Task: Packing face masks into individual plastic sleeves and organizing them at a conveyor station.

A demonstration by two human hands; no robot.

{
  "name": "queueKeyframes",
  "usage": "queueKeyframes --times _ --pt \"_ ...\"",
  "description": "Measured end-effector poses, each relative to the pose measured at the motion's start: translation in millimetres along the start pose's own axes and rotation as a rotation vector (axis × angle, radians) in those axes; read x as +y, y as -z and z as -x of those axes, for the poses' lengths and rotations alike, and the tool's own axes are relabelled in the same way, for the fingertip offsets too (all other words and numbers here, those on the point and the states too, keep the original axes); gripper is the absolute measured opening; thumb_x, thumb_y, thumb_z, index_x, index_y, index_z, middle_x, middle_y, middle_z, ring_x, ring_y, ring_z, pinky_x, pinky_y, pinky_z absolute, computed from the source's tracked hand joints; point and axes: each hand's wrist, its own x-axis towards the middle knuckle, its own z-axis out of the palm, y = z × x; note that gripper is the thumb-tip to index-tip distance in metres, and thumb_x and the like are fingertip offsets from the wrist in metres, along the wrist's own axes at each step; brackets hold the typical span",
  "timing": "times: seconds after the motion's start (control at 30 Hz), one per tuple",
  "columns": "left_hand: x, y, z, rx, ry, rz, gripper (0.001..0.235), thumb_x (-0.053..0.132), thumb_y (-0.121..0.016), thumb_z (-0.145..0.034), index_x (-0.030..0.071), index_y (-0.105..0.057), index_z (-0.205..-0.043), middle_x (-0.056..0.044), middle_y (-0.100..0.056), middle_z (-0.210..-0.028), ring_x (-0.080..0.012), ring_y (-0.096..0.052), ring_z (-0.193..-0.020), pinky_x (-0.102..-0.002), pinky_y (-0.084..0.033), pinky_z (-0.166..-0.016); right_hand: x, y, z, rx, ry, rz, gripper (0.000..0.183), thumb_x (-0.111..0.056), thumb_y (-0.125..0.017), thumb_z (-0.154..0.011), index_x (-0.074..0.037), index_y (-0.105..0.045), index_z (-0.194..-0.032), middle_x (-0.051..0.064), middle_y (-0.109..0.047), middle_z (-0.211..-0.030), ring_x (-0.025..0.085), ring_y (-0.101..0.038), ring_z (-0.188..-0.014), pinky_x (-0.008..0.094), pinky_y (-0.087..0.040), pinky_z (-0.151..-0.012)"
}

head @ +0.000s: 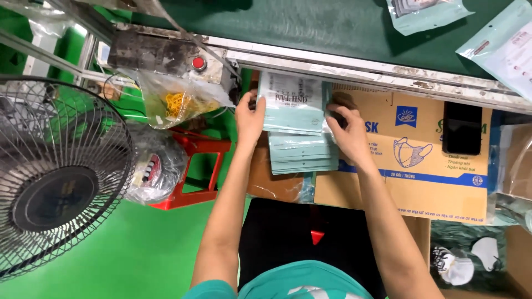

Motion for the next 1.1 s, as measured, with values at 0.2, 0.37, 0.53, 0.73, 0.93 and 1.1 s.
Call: queueKeyframes --times 0.2,0.37,0.53,0.73,0.93,1.1 --pt "21.5 5.5 41.4 -0.053 0.041 0.299 0.032 0.008 -0.063 -0.099 -0.004 -0.063 -0.129 -0.004 -0.07 -0.104 -0.009 -0.063 -0.088 -0.026 -0.051 -0.077 -13.4 22.2 25.1 0.023 0.057 -0.37 0.03 -0.011 -0.065 -0.1 -0.003 -0.07 -0.128 0.013 -0.056 -0.139 0.02 -0.055 -0.13 0.031 -0.045 -0.107" --pt "20.5 0.7 82.3 -0.01 0.035 0.117 0.049 0.01 -0.064 -0.093 0.0 -0.053 -0.14 -0.006 -0.066 -0.103 -0.0131 -0.062 -0.082 -0.027 -0.052 -0.073 24.3 6.5 49.2 0.044 0.022 -0.372 0.034 -0.005 -0.062 -0.094 -0.004 -0.067 -0.127 0.012 -0.051 -0.151 0.02 -0.058 -0.128 0.031 -0.051 -0.102" --pt "34.1 1.7 88.6 0.033 -0.053 -0.271 0.055 0.014 -0.067 -0.095 0.003 -0.052 -0.147 -0.017 -0.062 -0.115 -0.027 -0.063 -0.101 -0.035 -0.053 -0.086 20.3 2.5 44.2 0.058 -0.012 -0.407 0.051 -0.007 -0.064 -0.099 0.0 -0.049 -0.148 0.019 -0.056 -0.148 0.024 -0.057 -0.135 0.037 -0.046 -0.115" --pt "-38.1 -18.8 24.6 -0.036 -0.229 -0.203 0.07 0.017 -0.06 -0.102 -0.012 -0.026 -0.156 -0.034 -0.032 -0.161 -0.0451 -0.03 -0.151 -0.045 -0.026 -0.123 -18.3 -2.9 3.3 0.024 -0.294 -0.376 0.061 -0.02 -0.06 -0.1 0.002 -0.041 -0.154 0.027 -0.059 -0.142 0.041 -0.06 -0.127 0.036 -0.046 -0.101" --pt "-35.3 -35.4 11.8 -0.171 -0.181 -0.273 0.073 0.028 -0.054 -0.104 -0.012 -0.022 -0.156 -0.034 -0.025 -0.164 -0.044 -0.023 -0.155 -0.043 -0.02 -0.127 -13.5 -12.0 0.3 -0.087 -0.091 -0.466 0.067 -0.024 -0.058 -0.1 0.004 -0.034 -0.156 0.025 -0.043 -0.161 0.033 -0.039 -0.15 0.035 -0.031 -0.121" --pt "-19.0 -32.7 28.4 -0.215 -0.074 -0.162 0.076 0.033 -0.05 -0.107 -0.011 -0.015 -0.158 -0.032 -0.018 -0.167 -0.0423 -0.017 -0.156 -0.043 -0.016 -0.127 -0.9 -15.8 4.2 -0.073 -0.099 -0.26 0.071 -0.022 -0.057 -0.104 0.003 -0.02 -0.16 0.022 -0.025 -0.167 0.03 -0.023 -0.155 0.034 -0.021 -0.123"
